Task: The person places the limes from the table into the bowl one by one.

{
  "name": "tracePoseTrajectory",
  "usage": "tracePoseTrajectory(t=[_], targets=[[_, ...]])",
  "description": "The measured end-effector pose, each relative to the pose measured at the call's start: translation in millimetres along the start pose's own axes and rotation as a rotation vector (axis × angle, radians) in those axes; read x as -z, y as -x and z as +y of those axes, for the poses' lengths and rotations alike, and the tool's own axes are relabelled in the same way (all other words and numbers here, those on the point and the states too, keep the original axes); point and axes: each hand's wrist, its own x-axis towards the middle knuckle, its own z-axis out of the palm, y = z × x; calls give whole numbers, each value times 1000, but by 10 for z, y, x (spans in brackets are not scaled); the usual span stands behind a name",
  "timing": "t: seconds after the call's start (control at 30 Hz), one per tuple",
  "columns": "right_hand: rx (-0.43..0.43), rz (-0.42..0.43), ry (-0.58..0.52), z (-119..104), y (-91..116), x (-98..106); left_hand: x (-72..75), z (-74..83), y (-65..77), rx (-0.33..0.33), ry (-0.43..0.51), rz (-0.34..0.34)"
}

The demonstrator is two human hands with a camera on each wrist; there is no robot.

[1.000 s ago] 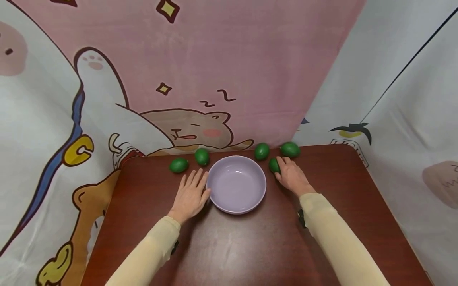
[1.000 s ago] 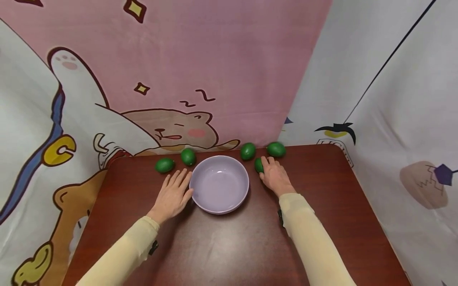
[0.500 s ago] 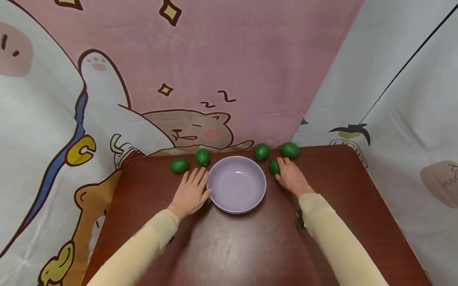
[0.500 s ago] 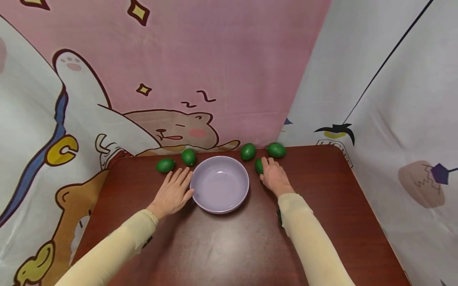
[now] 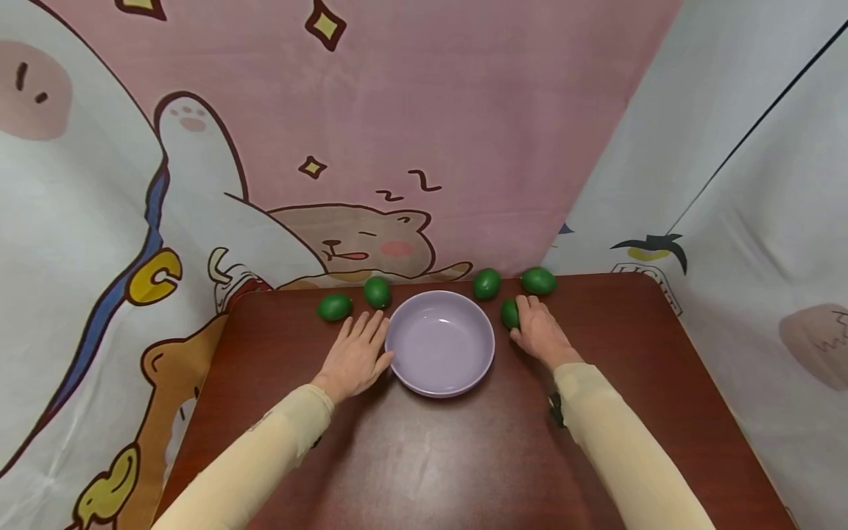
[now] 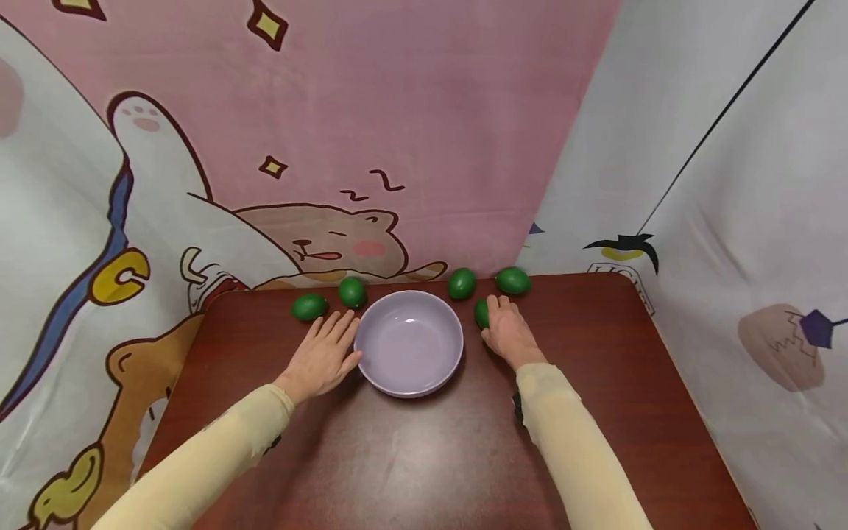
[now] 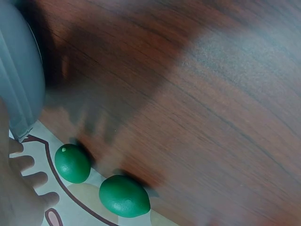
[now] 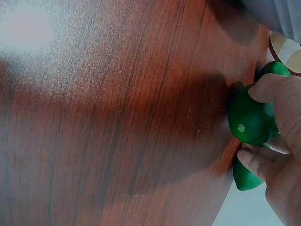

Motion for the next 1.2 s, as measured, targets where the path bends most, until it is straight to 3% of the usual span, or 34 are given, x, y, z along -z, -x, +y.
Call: tracePoseTrajectory(t=[0.5, 0.77, 1.2], targets=[[-11, 17, -32, -51, 49, 119, 28, 9, -4, -7, -1, 8], [-8, 26, -109, -74, 114, 219, 19, 19, 17, -8, 15, 35], [72, 149, -135, -184, 216, 308, -14, 12, 8, 24, 52, 33]])
